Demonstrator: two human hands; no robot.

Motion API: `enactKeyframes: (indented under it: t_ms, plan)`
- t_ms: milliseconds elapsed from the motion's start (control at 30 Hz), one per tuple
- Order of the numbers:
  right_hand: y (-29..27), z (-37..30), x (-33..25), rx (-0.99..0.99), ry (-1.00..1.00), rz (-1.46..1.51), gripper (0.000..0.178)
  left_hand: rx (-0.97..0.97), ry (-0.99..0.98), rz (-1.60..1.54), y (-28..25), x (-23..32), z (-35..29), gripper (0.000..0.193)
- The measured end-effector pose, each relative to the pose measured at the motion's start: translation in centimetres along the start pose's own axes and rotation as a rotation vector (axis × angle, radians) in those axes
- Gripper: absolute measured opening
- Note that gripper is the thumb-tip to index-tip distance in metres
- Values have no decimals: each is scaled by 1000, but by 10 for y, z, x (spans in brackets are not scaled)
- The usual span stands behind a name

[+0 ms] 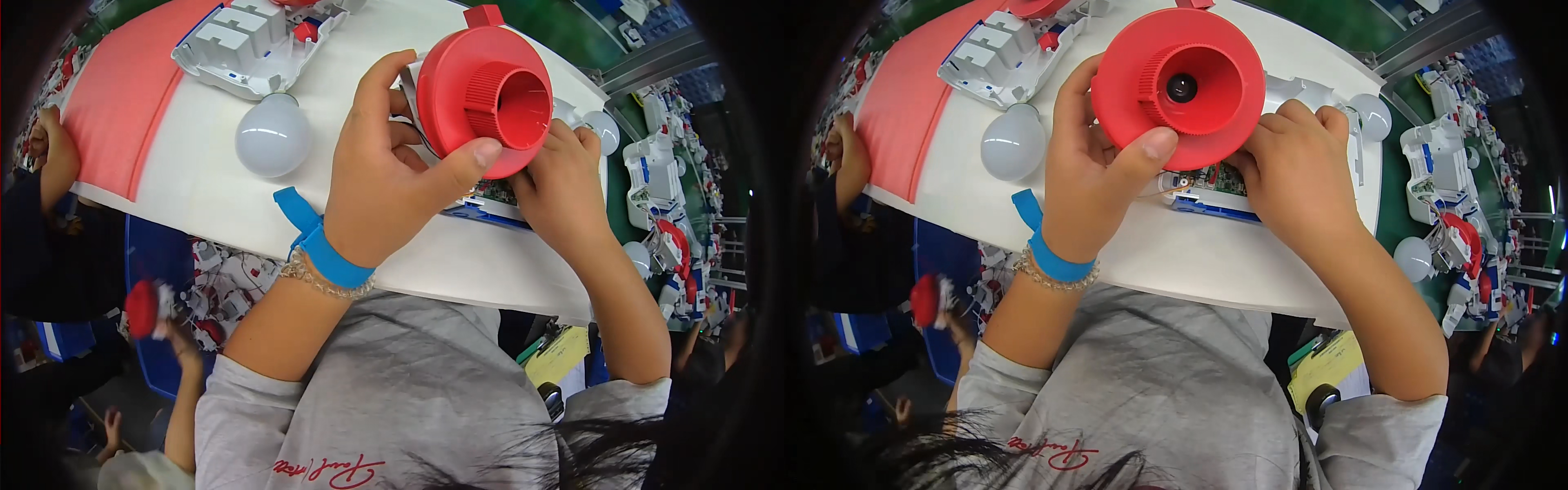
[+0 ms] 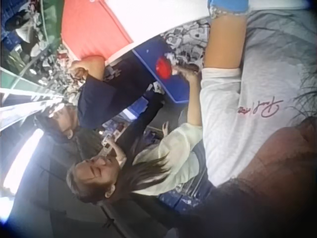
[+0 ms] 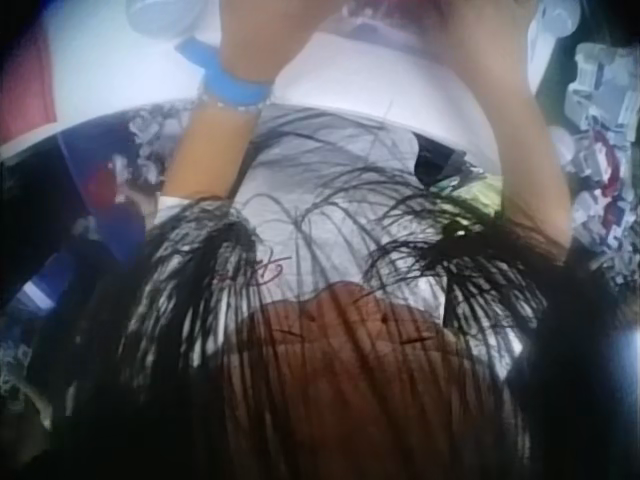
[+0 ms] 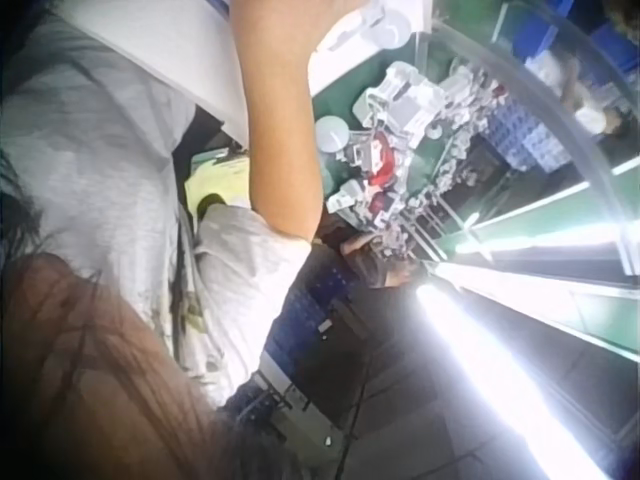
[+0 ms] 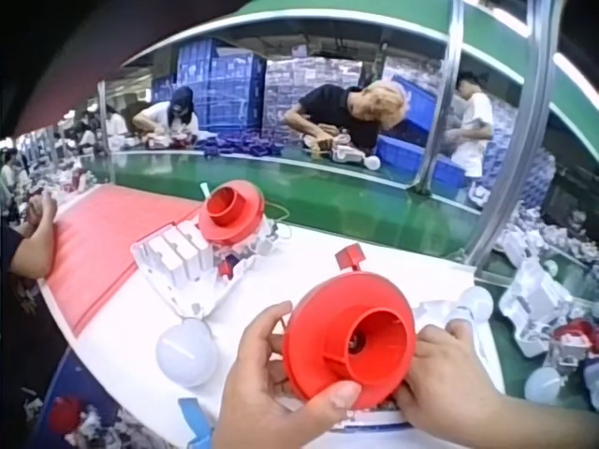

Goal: Assembling an electronic component with a motor and plastic housing on an assembly line.

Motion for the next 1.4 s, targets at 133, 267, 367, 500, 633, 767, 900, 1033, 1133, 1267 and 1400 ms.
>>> enactKeyframes:
  t_ms: [133,267,367,500,633,767,900,1033,1133,1267,1400]
  plan:
    - [1,-2,-1,13,-9,-16,6,-6,-10,16,-1,-1,-1,81]
    - [3,1,-1,47,-36,-43,7,4,-32,-15,-1,-2,4,81]
    - [2,5,-1,81,-56,-55,7,-12,-40,1,-2,-1,8,81]
    - [-2,11,-6,40,-80,-26,7,21,-43,-114,-3,6,8,80]
    - [-4,15,-4,-145,-65,9,19,25,-72,-33,-7,-2,0,81]
    - [-8,24,1,-260,-83,79,13,20,-82,35,-6,-4,-4,80]
    - [-3,28,13,-347,-154,97,8,17,-52,67,-6,-1,-5,80]
    - [-10,40,11,-380,-163,180,24,26,-54,93,-10,2,-3,80]
    - [-9,44,14,-342,-146,279,24,10,-94,139,-10,5,1,79]
    - [0,43,21,-440,-123,294,29,0,-86,114,-9,6,1,79]
    - [2,47,19,-527,-52,357,31,-41,-187,167,-9,8,-4,77]
Point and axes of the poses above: each hand's wrist, its own z-axis towards the middle knuckle, its own y-axis out of the palm, x = y × z, the point moved 2 cm from there along z, towards the middle knuckle, and after that the axes turned 1 degree about z, right-handed, at the moved point
